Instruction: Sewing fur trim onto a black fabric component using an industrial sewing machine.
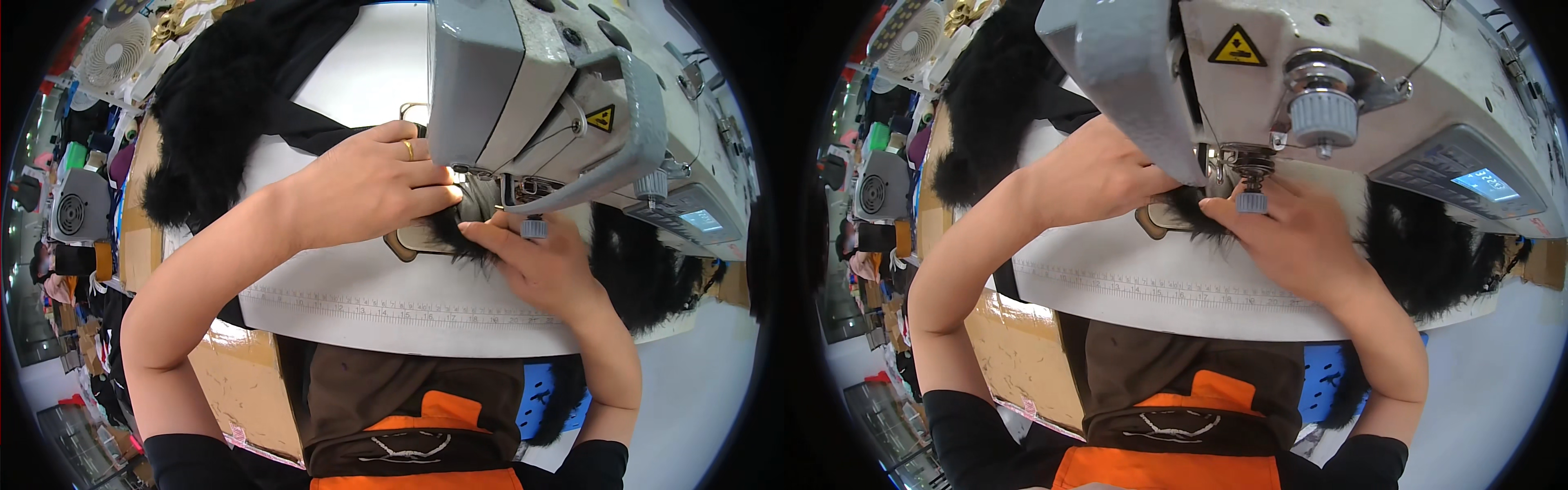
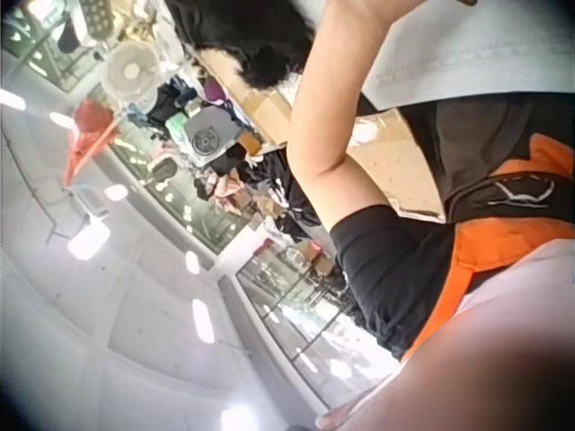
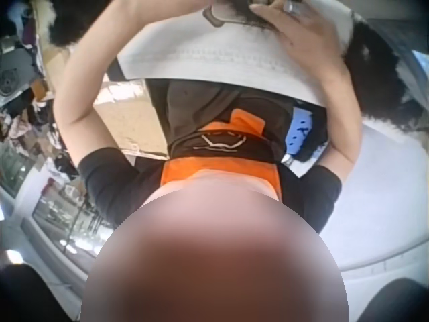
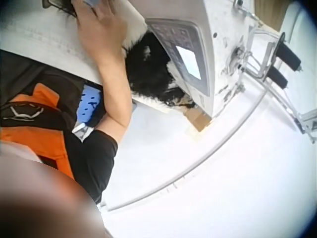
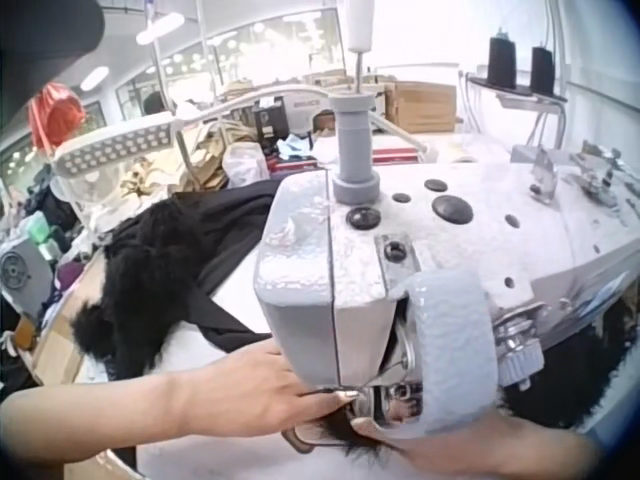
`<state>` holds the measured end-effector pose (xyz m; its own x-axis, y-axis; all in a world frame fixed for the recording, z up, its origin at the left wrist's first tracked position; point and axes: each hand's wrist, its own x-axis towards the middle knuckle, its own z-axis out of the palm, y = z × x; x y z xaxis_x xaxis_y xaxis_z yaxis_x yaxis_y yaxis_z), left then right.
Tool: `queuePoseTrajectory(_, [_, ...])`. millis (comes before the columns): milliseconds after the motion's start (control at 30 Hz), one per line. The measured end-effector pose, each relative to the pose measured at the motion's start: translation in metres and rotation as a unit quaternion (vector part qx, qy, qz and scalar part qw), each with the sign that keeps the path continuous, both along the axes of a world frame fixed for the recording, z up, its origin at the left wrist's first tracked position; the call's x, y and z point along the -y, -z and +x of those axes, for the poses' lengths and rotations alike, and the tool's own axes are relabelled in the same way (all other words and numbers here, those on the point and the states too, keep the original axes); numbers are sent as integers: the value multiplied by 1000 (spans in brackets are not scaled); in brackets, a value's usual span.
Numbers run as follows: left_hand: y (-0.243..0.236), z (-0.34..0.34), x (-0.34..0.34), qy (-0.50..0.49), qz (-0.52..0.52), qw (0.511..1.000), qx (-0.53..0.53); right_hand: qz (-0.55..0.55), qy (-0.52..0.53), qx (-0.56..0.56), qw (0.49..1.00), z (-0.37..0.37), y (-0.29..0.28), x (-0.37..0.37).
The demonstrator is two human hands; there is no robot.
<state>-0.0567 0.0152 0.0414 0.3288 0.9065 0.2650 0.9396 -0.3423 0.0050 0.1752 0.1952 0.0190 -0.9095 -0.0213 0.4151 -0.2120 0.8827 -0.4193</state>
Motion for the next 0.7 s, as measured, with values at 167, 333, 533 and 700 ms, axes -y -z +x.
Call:
queuePoseTrajectory(167, [0,5,1,2,-5,998,-55,31,-43,27,998,0,4,-1])
queuePoseTrajectory(333, [2,4,6,-1,-15,1000,21,57,-14,49,997,0,4,-2])
queuePoseTrajectory(533, [3,-1,7,42,56,997,-42,13,33,-31,999,-2,8,-4])
queuePoseTrajectory(700, [21,9,10,46,111,992,-38,114,28,-8,993,-1,3,-9])
